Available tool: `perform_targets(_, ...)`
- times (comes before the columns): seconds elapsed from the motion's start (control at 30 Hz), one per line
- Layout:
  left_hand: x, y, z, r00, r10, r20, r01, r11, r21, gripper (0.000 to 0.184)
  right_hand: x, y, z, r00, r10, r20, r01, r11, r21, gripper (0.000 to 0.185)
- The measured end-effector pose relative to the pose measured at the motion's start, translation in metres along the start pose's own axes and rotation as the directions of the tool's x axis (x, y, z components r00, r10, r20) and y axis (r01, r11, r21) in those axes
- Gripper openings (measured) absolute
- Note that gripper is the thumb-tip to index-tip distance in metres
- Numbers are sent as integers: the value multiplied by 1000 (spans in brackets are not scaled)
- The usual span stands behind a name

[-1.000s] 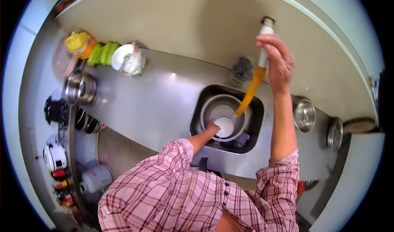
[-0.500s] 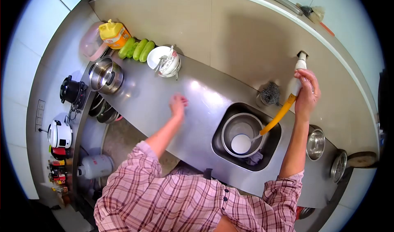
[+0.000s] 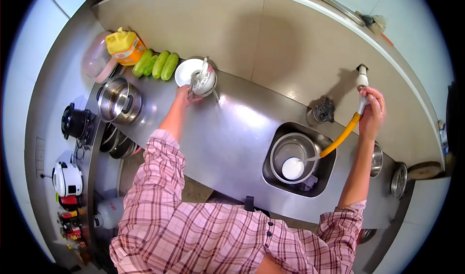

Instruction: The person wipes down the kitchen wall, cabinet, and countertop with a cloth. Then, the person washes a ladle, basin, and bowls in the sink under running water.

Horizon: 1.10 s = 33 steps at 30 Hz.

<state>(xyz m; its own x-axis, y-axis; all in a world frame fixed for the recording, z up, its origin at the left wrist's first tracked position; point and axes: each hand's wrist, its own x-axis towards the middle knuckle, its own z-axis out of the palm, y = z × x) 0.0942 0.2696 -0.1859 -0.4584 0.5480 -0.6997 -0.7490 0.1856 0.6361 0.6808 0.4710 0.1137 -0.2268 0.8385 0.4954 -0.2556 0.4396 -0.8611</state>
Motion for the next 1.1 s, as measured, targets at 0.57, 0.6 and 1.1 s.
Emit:
perform_targets(0.57, -84, -80, 98, 990, 1, 144, -59, 918, 393, 67, 5, 0, -2, 993, 113, -45, -114, 993, -17, 23)
perform_targets(0.6, -87, -85, 104, 985, -34, 170, -37, 916, 400, 69, 2, -8, 3, 990, 102, -99, -118, 976, -183, 23)
perform_targets(1.1, -184, -75, 164, 627, 350, 696, -639, -280, 717, 36, -95, 148, 193, 833, 156, 531, 365, 566, -739, 11)
